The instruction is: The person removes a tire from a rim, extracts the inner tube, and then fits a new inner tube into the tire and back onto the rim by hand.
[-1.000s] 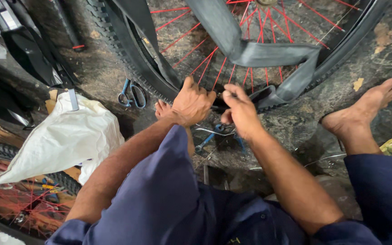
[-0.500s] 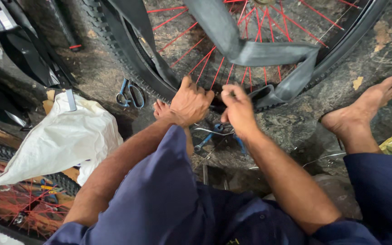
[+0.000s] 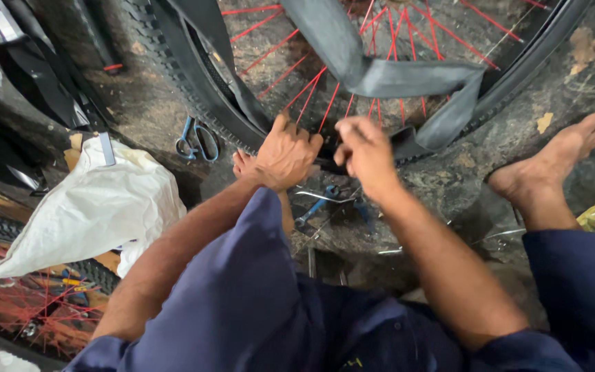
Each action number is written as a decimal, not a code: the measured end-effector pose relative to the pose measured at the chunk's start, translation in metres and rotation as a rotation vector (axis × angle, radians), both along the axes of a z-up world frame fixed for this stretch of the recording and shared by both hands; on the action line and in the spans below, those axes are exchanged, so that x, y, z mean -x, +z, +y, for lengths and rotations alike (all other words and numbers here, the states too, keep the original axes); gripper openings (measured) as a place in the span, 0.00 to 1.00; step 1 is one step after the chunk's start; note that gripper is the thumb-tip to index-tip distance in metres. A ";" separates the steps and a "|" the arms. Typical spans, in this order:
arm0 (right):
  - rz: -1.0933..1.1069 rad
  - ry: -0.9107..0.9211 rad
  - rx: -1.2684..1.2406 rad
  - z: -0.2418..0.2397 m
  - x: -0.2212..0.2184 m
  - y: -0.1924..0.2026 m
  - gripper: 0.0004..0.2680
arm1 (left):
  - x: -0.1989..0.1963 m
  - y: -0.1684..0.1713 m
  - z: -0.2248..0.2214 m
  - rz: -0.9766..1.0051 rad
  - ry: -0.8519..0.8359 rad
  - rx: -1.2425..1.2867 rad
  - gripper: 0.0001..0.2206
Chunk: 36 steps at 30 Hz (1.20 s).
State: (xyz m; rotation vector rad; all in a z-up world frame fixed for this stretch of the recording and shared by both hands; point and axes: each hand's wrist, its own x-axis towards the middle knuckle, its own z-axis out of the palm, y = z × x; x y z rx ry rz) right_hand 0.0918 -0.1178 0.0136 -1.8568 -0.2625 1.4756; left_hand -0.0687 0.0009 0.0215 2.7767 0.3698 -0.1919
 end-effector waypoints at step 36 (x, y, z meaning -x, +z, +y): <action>-0.946 1.063 -0.359 0.024 -0.028 -0.045 0.37 | -0.037 -0.049 0.003 0.238 0.443 0.287 0.19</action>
